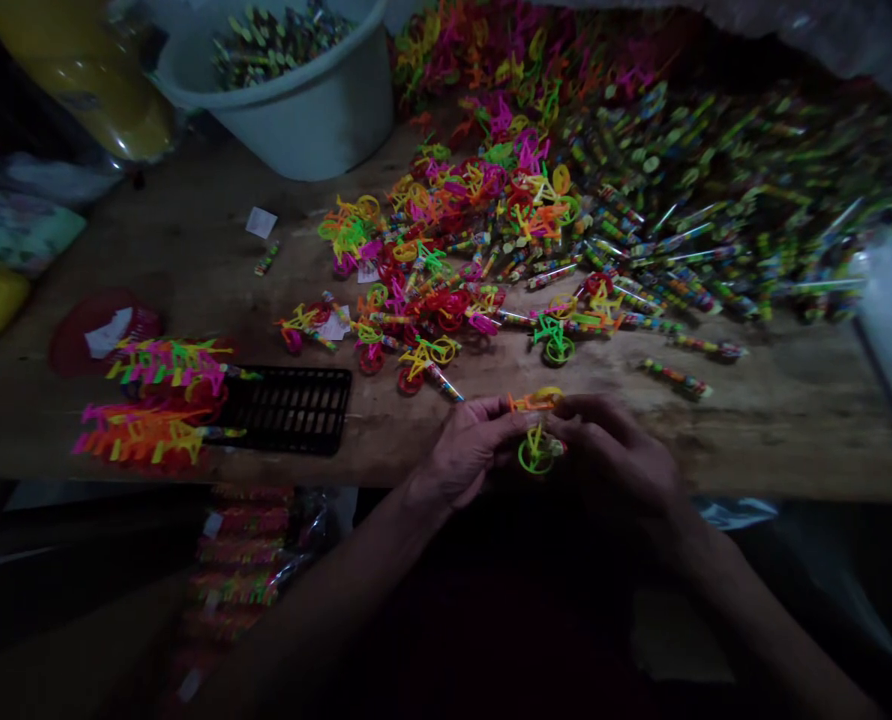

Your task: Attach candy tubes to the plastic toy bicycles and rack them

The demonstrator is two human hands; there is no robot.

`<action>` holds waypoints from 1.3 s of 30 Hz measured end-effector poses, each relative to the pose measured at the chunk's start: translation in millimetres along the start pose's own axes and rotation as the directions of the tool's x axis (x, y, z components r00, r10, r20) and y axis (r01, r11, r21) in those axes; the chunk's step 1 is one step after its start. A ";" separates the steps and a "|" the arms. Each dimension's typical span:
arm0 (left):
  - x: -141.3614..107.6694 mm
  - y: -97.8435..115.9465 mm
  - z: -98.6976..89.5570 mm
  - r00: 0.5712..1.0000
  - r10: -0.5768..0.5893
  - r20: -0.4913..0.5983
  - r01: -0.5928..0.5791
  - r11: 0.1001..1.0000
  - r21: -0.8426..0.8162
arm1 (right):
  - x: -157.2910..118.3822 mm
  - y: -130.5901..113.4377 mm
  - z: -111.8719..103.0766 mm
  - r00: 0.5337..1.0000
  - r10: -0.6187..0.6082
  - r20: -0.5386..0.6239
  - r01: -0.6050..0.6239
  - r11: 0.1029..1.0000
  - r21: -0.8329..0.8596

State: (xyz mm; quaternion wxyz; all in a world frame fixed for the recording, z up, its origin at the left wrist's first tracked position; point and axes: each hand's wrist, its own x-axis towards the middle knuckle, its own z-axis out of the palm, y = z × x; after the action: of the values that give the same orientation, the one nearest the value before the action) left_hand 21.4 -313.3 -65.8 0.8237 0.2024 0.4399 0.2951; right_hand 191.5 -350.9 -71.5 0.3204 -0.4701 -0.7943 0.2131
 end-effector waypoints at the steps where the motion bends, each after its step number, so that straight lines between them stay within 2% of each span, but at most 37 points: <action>1: -0.1 -0.8 1.6 1.000 0.002 0.005 -0.002 1.000 -0.004 | 2.1 -1.7 -2.9 1.000 -0.006 0.020 0.006 1.000 -0.011; 4: -1.8 3.7 6.5 1.000 0.008 0.014 -0.008 1.000 -0.020 | 8.7 -3.3 -4.8 0.999 -0.034 0.014 0.034 0.999 -0.008; 5: -3.2 8.6 6.7 1.000 0.030 0.000 -0.030 0.999 -0.013 | 10.7 -1.8 -3.3 1.000 -0.008 -0.022 0.009 1.000 0.021; 7: -6.8 23.8 2.1 0.988 0.134 -0.081 -0.129 0.989 0.067 | 14.1 4.2 0.5 0.979 0.101 -0.177 -0.083 0.991 0.109; 8: -9.1 33.6 -3.0 0.964 0.224 -0.142 -0.201 0.967 0.159 | 15.2 8.2 1.7 0.950 0.159 -0.269 -0.123 0.982 0.144; 9: -11.4 44.1 -9.9 0.920 0.335 -0.205 -0.269 0.918 0.292 | 15.6 12.1 2.0 0.911 0.218 -0.351 -0.164 0.970 0.176; 10: -13.6 54.6 -17.9 0.858 0.449 -0.248 -0.304 0.835 0.458 | 15.2 15.6 1.3 0.863 0.288 -0.415 -0.214 0.953 0.215; 11: -15.3 64.4 -26.3 0.786 0.559 -0.265 -0.295 0.715 0.634 | 14.3 18.4 -0.1 0.817 0.374 -0.439 -0.272 0.921 0.279; 12: -16.5 72.8 -34.2 0.711 0.657 -0.249 -0.241 0.560 0.792 | 13.0 20.2 -2.0 0.771 0.486 -0.412 -0.337 0.860 0.383; 13: -16.7 79.2 -40.7 0.633 0.747 -0.205 -0.158 0.384 0.910 | 12.0 21.2 -4.0 0.709 0.612 -0.349 -0.397 0.756 0.520; 15: -14.1 85.6 -46.4 0.486 0.873 -0.043 0.022 0.037 0.999 | 11.6 21.3 -7.9 0.594 0.792 -0.143 -0.441 0.469 0.765; 17: -7.2 84.0 -40.5 0.377 0.915 0.145 0.129 -0.207 0.970 | 14.5 20.8 -11.5 0.561 0.828 0.013 -0.398 0.255 0.881; 18: -2.6 81.0 -33.7 0.356 0.908 0.221 0.148 -0.288 0.946 | 16.8 20.7 -13.4 0.561 0.826 0.049 -0.371 0.198 0.907; 19: 2.5 77.0 -24.9 0.357 0.892 0.277 0.151 -0.348 0.925 | 19.1 20.9 -15.3 0.569 0.819 0.070 -0.350 0.165 0.922; 21: 14.2 67.2 -4.3 0.396 0.850 0.348 0.123 -0.425 0.897 | 22.3 21.8 -18.4 0.590 0.802 0.091 -0.341 0.145 0.929; 24: 34.4 51.2 24.2 0.519 0.741 0.426 -0.006 -0.495 0.869 | 19.2 24.0 -17.8 0.593 0.798 0.109 -0.403 0.177 0.898; 26: 48.3 42.1 36.3 0.607 0.649 0.459 -0.099 -0.512 0.854 | 12.3 26.1 -13.8 0.594 0.792 0.142 -0.452 0.182 0.873; 28: 60.8 36.5 40.9 0.649 0.594 0.475 -0.149 -0.513 0.846 | 4.8 28.7 -9.8 0.620 0.767 0.162 -0.478 0.207 0.853; 30: 70.3 35.7 38.6 0.648 0.586 0.486 -0.169 -0.511 0.843 | 0.4 31.1 -8.3 0.663 0.739 0.123 -0.486 0.300 0.821; 33: 77.2 44.1 28.3 0.606 0.594 0.529 -0.213 -0.520 0.827 | 5.1 32.2 -10.8 0.733 0.680 -0.011 -0.466 0.514 0.720; 35: 76.7 53.9 22.6 0.552 0.612 0.567 -0.246 -0.530 0.812 | 15.4 31.2 -12.7 0.762 0.631 -0.145 -0.448 0.675 0.587; 37: 72.6 63.5 20.4 0.499 0.629 0.596 -0.269 -0.541 0.796 | 27.9 30.1 -13.4 0.772 0.548 -0.322 -0.415 0.818 0.398; 39: 66.4 70.2 20.7 0.491 0.607 0.624 -0.307 -0.550 0.777 | 38.2 30.0 -12.6 0.789 0.436 -0.433 -0.379 0.900 0.217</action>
State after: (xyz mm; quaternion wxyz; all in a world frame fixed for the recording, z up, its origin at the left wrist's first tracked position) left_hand 46.4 -218.6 -53.3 0.0429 0.8808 0.4038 0.2434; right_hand 205.2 -302.6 -70.1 0.4773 -0.6478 -0.5579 0.2033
